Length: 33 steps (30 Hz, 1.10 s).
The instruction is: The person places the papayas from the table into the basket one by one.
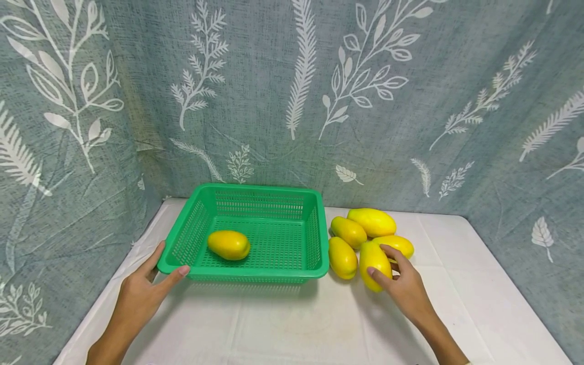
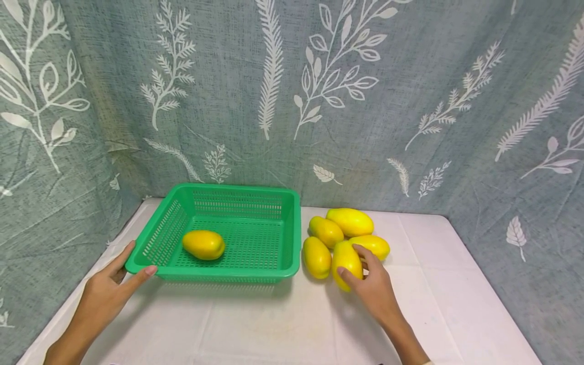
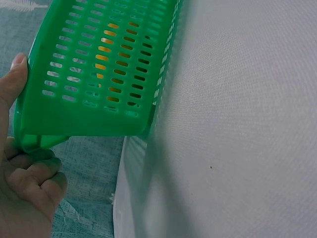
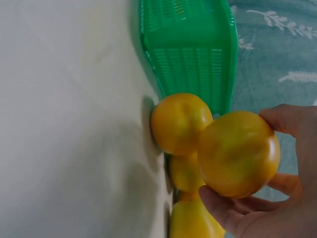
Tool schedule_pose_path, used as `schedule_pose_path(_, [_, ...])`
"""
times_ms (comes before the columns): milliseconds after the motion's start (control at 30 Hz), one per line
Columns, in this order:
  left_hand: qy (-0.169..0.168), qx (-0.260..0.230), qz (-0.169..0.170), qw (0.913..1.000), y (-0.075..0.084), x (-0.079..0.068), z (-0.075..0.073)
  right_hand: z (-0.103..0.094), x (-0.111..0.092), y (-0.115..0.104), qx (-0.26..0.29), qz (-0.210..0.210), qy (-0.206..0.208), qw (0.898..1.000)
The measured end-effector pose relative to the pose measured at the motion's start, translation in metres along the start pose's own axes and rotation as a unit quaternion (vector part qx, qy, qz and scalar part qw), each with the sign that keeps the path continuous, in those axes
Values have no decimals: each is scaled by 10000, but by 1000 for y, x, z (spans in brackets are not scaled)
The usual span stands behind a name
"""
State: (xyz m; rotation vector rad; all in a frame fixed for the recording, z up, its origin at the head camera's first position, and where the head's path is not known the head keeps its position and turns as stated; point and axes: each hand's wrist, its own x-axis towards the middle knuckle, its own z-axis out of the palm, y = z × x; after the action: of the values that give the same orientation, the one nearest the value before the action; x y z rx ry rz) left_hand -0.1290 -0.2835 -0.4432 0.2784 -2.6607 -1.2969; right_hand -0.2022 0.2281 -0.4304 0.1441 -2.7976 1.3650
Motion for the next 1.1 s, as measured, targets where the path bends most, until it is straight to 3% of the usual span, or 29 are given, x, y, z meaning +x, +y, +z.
schedule_pose_path(1100, [-16,-3,14,10000,-6,0,2,22,11,-38,881,-431,203,9950])
